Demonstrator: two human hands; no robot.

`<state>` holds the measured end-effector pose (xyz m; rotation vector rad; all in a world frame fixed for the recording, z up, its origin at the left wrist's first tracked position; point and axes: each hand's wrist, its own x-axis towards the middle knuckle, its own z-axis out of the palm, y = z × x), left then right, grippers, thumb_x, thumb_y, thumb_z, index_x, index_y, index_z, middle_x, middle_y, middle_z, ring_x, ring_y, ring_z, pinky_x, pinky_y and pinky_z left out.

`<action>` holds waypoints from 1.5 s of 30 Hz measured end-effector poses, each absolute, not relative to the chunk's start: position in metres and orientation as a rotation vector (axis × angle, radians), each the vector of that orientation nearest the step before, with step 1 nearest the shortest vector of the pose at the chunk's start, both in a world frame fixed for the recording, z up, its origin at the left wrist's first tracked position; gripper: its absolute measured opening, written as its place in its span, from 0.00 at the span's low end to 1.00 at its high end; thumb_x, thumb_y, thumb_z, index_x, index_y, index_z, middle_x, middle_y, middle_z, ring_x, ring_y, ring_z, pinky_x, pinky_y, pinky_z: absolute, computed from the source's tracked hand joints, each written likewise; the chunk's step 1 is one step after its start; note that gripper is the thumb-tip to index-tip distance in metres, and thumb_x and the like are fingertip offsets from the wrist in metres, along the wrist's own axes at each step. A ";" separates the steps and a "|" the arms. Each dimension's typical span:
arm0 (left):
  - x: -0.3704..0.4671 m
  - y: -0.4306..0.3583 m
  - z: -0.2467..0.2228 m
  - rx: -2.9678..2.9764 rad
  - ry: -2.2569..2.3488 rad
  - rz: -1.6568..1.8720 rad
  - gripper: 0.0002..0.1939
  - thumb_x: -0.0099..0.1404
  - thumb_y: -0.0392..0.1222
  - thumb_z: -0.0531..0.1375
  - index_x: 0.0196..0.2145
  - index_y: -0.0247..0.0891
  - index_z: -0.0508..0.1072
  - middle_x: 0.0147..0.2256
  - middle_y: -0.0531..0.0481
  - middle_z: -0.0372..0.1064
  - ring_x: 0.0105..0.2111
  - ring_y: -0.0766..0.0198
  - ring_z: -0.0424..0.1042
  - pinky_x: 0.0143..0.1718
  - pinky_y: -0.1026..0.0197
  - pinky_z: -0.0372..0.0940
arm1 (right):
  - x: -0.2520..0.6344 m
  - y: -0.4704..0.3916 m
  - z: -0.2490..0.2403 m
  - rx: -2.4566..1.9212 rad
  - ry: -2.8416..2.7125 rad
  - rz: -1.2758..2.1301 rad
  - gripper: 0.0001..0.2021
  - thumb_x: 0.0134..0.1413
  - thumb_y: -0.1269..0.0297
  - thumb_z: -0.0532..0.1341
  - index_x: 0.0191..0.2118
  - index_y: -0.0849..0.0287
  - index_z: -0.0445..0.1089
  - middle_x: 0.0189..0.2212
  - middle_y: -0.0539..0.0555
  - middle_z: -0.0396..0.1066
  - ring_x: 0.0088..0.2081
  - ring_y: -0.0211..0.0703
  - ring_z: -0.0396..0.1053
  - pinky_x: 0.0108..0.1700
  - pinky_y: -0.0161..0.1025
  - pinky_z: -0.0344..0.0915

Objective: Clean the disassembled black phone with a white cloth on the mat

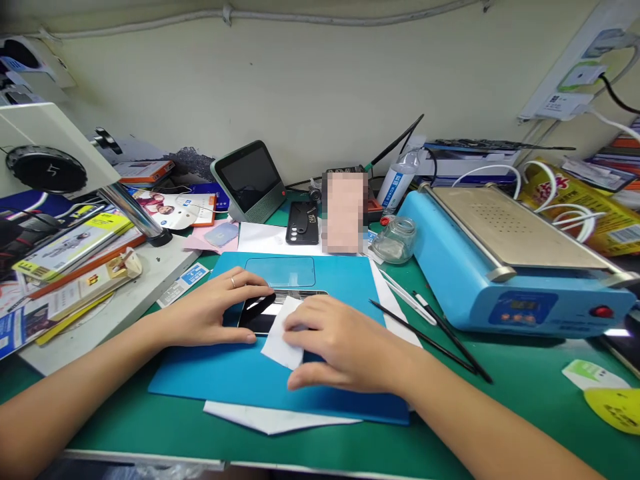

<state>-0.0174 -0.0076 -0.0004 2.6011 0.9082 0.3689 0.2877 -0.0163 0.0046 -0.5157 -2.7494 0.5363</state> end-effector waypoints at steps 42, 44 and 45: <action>-0.014 -0.012 0.001 2.587 0.948 0.345 0.36 0.67 0.61 0.61 0.67 0.47 0.58 0.57 0.41 0.65 0.54 0.48 0.65 0.56 0.48 0.63 | 0.280 -0.017 0.004 -0.592 -2.683 0.591 0.31 0.66 0.43 0.56 0.61 0.64 0.69 0.60 0.65 0.69 0.62 0.56 0.65 0.65 0.53 0.59; -0.015 -0.012 0.001 2.570 0.924 0.362 0.36 0.69 0.65 0.56 0.68 0.47 0.57 0.57 0.41 0.65 0.55 0.48 0.64 0.56 0.48 0.62 | 0.278 -0.020 0.005 -0.481 -2.750 0.618 0.35 0.62 0.43 0.62 0.65 0.64 0.64 0.62 0.64 0.67 0.65 0.56 0.62 0.70 0.55 0.51; -0.015 -0.012 0.002 2.556 0.905 0.374 0.36 0.71 0.67 0.51 0.69 0.46 0.55 0.58 0.41 0.64 0.55 0.48 0.64 0.57 0.47 0.61 | 0.277 -0.020 0.005 -0.432 -2.785 0.641 0.36 0.61 0.43 0.62 0.67 0.64 0.62 0.63 0.63 0.66 0.66 0.55 0.61 0.71 0.55 0.47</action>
